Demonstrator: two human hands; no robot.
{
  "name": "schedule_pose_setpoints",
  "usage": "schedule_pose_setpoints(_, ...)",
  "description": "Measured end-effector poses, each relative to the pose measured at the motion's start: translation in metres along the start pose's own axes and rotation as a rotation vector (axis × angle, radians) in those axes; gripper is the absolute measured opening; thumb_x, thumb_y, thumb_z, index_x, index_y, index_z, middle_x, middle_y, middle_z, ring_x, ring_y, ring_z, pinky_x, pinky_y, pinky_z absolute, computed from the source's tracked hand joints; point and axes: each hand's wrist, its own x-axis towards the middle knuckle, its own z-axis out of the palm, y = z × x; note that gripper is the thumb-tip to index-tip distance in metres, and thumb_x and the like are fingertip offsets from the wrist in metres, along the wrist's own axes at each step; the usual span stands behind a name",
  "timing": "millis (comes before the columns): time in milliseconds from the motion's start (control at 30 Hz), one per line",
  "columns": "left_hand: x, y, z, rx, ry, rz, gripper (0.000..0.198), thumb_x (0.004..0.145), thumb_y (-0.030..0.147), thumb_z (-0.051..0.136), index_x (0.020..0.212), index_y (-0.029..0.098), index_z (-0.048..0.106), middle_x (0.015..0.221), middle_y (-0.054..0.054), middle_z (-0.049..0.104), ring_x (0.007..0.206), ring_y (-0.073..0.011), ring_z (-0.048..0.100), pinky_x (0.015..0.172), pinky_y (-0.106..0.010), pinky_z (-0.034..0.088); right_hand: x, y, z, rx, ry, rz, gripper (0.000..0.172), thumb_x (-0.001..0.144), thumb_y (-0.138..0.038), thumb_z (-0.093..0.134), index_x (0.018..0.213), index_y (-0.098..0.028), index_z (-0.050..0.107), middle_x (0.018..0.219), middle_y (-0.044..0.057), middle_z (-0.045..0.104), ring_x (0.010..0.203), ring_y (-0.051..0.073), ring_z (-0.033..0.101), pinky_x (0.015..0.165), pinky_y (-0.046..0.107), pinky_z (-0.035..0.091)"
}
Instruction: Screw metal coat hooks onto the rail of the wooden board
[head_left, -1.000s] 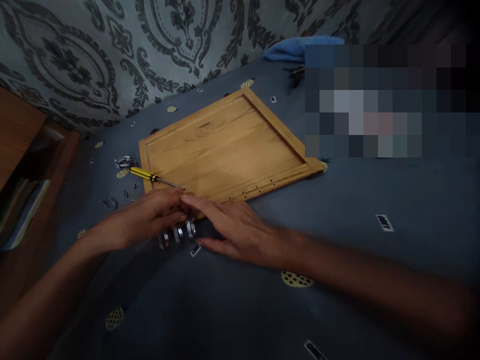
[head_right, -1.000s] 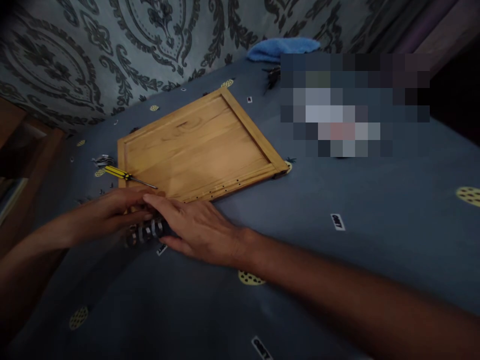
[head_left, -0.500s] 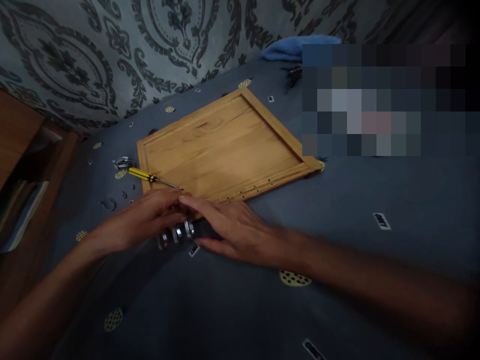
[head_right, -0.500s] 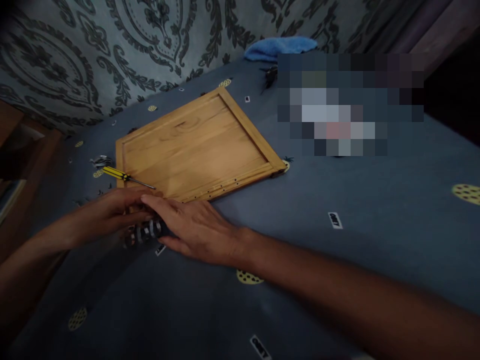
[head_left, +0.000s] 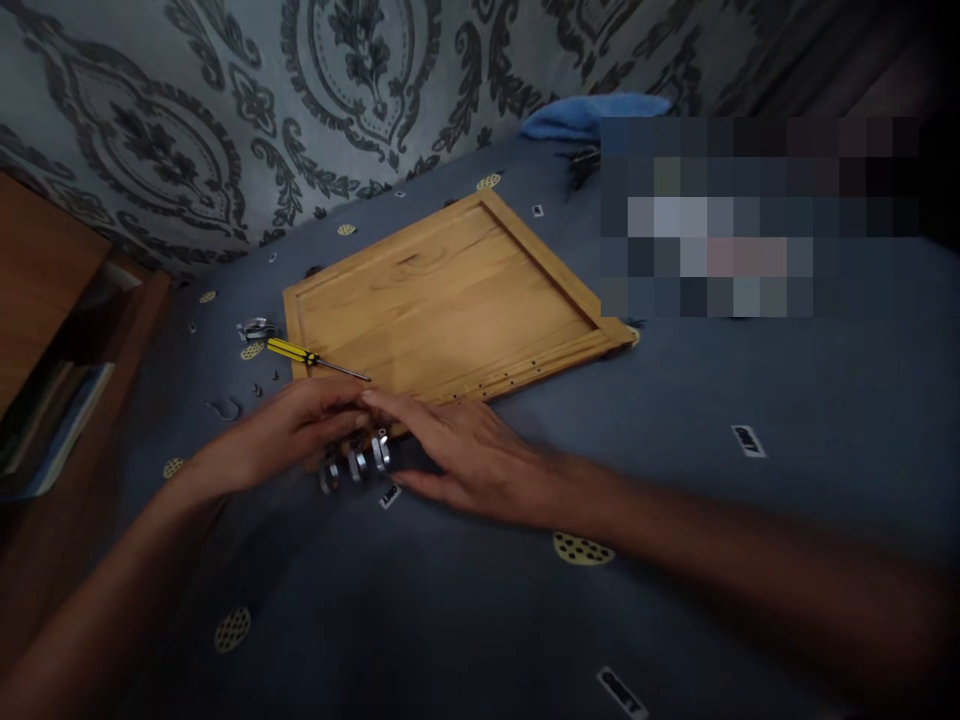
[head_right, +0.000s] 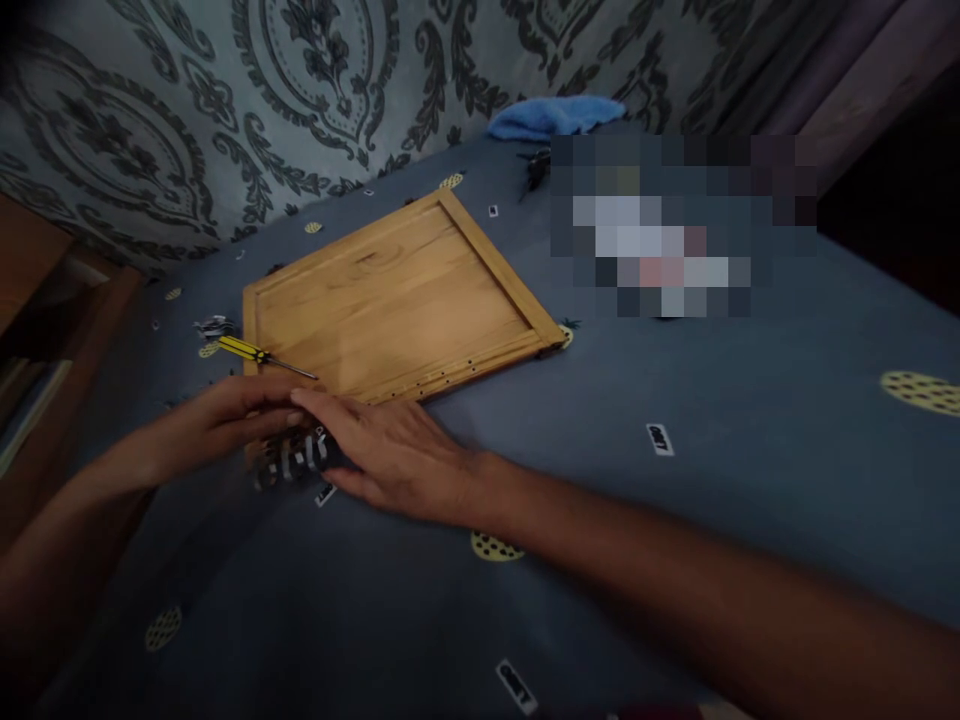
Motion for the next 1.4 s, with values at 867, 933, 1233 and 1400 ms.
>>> schedule_pose_setpoints(867, -0.037, -0.016, 0.054, 0.408, 0.481, 0.241, 0.040, 0.095, 0.002, 0.041, 0.121, 0.023, 0.064, 0.115, -0.007, 0.064, 0.108, -0.0168, 0.059, 0.091, -0.032, 0.049, 0.003, -0.007, -0.002, 0.202, 0.058, 0.180, 0.077, 0.086, -0.018, 0.061, 0.156, -0.019, 0.027, 0.114, 0.008, 0.070, 0.068, 0.015, 0.060, 0.065, 0.030, 0.051)
schedule_pose_setpoints(933, -0.038, -0.016, 0.054, 0.419, 0.481, 0.246, 0.039, 0.095, 0.003, 0.041, 0.121, 0.023, 0.063, 0.114, -0.007, 0.065, 0.107, -0.0168, 0.060, 0.089, -0.031, 0.049, 0.003, -0.007, -0.001, 0.230, 0.060, 0.193, 0.076, 0.087, -0.017, 0.059, 0.155, -0.020, 0.027, 0.111, 0.006, 0.071, 0.063, 0.013, 0.058, 0.062, 0.028, 0.049)
schedule_pose_setpoints(1233, -0.041, -0.016, 0.054, 0.410, 0.477, 0.261, 0.042, 0.096, 0.003, 0.039, 0.124, 0.025, 0.062, 0.115, -0.007, 0.064, 0.108, -0.0171, 0.058, 0.090, -0.032, 0.048, 0.004, -0.003, 0.001, 0.271, 0.063, 0.201, 0.076, 0.085, -0.014, 0.059, 0.154, -0.025, 0.029, 0.103, 0.004, 0.072, 0.062, 0.011, 0.056, 0.058, 0.023, 0.045)
schedule_pose_setpoints(1400, -0.044, -0.012, 0.052, 0.288, 0.538, 0.176, 0.032, 0.098, 0.014, 0.044, 0.119, 0.025, 0.065, 0.111, -0.005, 0.067, 0.104, -0.0173, 0.061, 0.088, -0.031, 0.049, 0.004, -0.004, 0.001, 0.292, 0.054, 0.199, 0.075, 0.085, -0.013, 0.058, 0.153, -0.024, 0.030, 0.115, 0.006, 0.071, 0.059, 0.010, 0.055, 0.059, 0.025, 0.048)
